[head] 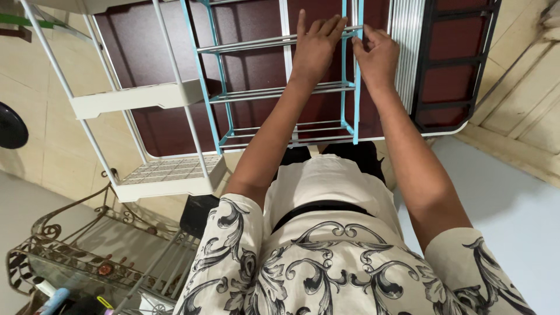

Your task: The person assembles a light blue metal rack by inserting horizontal metal rods into vertical supports. They then assemble a second black metal rack using the same method, inserting rods into the frame. The person works by hand without tools.

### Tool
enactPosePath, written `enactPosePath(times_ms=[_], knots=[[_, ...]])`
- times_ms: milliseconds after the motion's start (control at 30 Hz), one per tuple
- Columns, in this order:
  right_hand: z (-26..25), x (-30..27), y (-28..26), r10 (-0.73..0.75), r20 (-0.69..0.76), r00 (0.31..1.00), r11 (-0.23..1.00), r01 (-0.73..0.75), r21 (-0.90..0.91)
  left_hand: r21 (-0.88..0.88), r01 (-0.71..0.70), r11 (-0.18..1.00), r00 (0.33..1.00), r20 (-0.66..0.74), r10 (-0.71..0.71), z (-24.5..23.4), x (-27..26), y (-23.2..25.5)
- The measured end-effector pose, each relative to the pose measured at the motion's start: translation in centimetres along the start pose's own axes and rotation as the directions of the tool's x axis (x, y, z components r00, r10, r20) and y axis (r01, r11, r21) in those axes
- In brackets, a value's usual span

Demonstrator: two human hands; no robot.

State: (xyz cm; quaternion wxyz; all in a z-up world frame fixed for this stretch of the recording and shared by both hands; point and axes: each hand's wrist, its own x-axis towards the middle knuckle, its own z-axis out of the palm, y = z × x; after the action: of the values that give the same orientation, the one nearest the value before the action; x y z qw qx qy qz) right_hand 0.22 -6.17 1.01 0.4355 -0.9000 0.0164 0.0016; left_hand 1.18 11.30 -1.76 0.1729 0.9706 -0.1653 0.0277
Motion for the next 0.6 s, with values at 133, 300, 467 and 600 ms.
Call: enactPosePath(times_ms=[133, 300, 467, 600], knots=[[0.13, 0.43, 0.10, 0.095, 0.025, 0.995, 0.992, -0.097, 0.081, -0.128, 0.041, 0.991, 0.999, 0.017, -0.040, 0.40, 0.31, -0.32], [0.09, 0.63, 0.24, 0.095, 0.057, 0.994, 0.962, -0.107, 0.250, -0.167, 0.055, 0.984, 0.998, -0.015, -0.059, 0.38, 0.01, -0.11], [-0.11, 0.60, 0.17, 0.112, 0.091, 0.990, 0.955, -0.132, 0.264, -0.170, 0.064, 0.983, 0.998, -0.017, -0.068, 0.10, -0.10, 0.06], [-0.15, 0.54, 0.42, 0.098, 0.091, 0.991, 0.953, -0.120, 0.278, -0.185, 0.052, 0.981, 0.997, -0.043, -0.060, 0.04, -0.07, 0.17]])
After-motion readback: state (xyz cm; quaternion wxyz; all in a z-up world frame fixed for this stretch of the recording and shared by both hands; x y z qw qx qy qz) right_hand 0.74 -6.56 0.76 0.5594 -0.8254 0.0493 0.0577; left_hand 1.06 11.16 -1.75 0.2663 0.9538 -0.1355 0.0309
